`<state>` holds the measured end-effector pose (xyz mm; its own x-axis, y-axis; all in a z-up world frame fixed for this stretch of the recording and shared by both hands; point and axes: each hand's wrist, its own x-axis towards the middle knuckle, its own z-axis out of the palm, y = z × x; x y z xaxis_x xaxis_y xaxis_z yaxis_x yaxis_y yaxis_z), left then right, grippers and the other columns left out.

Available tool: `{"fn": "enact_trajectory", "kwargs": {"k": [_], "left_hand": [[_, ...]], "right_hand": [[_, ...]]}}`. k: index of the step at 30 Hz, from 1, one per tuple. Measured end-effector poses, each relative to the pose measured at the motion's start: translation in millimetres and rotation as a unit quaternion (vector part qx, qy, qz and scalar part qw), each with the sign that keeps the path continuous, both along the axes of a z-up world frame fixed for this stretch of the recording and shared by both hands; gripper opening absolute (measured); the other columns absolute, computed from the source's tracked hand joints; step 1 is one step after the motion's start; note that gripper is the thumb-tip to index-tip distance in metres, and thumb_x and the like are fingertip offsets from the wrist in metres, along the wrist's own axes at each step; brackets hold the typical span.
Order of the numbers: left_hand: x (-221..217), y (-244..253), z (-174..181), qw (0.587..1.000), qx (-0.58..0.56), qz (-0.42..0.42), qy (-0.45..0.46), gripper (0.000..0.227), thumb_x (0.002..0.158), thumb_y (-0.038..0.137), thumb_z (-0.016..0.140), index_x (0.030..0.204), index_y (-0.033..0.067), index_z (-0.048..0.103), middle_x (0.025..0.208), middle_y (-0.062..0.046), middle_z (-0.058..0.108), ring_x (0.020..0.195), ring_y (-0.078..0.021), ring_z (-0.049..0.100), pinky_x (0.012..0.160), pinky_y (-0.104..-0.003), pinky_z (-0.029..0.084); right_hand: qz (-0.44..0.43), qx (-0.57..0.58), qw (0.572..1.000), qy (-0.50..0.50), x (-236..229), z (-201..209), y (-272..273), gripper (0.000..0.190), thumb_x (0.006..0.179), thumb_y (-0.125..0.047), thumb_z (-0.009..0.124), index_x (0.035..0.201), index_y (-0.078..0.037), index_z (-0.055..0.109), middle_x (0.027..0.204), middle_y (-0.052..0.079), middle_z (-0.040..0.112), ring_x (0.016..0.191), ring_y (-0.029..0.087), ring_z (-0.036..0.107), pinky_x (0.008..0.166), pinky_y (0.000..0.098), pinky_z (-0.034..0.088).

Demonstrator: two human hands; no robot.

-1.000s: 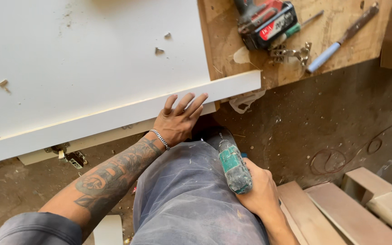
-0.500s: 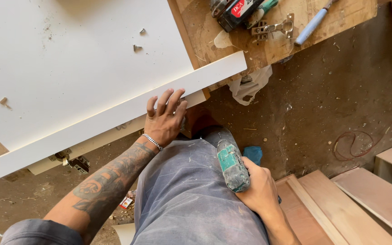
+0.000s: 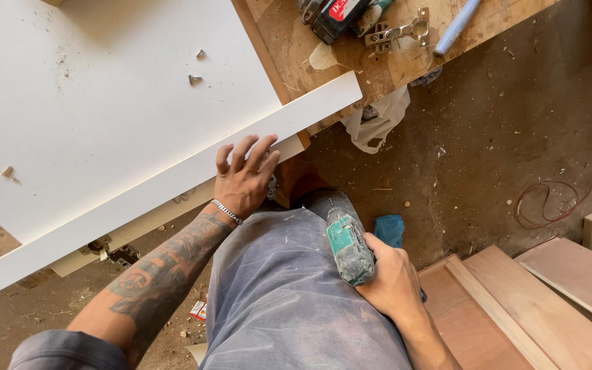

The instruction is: The person attaches metal hinges to a white cabinet door using a cordless drill. They pick up screws, position the hinges, and drive screws into the door to secure them.

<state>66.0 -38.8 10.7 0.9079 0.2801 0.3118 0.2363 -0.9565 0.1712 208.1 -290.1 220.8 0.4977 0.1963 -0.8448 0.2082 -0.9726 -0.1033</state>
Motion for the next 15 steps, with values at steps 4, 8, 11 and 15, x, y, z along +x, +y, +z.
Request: {"fn": "enact_trajectory", "kwargs": {"k": [4, 8, 11, 15], "left_hand": [[0, 1, 3, 0.998, 0.035, 0.044, -0.03, 0.011, 0.117, 0.018, 0.069, 0.113, 0.0256, 0.077, 0.152, 0.009, 0.073, 0.139, -0.0207, 0.063, 0.129, -0.045, 0.025], [0, 1, -1, 0.999, 0.022, 0.038, -0.014, 0.017, 0.113, 0.012, 0.065, 0.112, 0.0248, 0.076, 0.158, 0.009, 0.07, 0.143, -0.0212, 0.061, 0.13, -0.046, 0.024], [5, 0, 0, 0.999, 0.004, 0.048, -0.018, 0.024, 0.107, 0.002, 0.065, 0.105, 0.0249, 0.072, 0.15, 0.008, 0.071, 0.143, -0.0216, 0.06, 0.127, -0.045, 0.026], [10, -2, -5, 0.999, -0.006, 0.04, -0.009, 0.027, 0.095, -0.003, 0.062, 0.101, 0.0227, 0.069, 0.149, 0.005, 0.068, 0.145, -0.0224, 0.059, 0.125, -0.045, 0.027]], "right_hand": [[-0.011, 0.001, 1.0, -0.008, 0, -3, -3, 0.019, 0.076, -0.027, 0.08, 0.091, -0.025, 0.069, 0.073, 0.006, 0.076, 0.075, 0.039, 0.062, 0.065, 0.049, 0.044], [-0.004, 0.003, 1.0, -0.003, 1, -1, 3, 0.022, 0.076, -0.029, 0.082, 0.092, -0.024, 0.068, 0.073, 0.006, 0.075, 0.074, 0.039, 0.063, 0.065, 0.0488, 0.044], [0.0, -0.004, 1.0, 0.003, 0, -1, 5, 0.027, 0.076, -0.036, 0.085, 0.099, -0.027, 0.074, 0.076, 0.006, 0.078, 0.079, 0.04, 0.068, 0.067, 0.0498, 0.048], [0.007, -0.007, 1.0, 0.001, 1, -1, 5, 0.036, 0.075, -0.039, 0.088, 0.108, -0.03, 0.077, 0.082, 0.006, 0.082, 0.086, 0.041, 0.074, 0.069, 0.052, 0.051]]}}
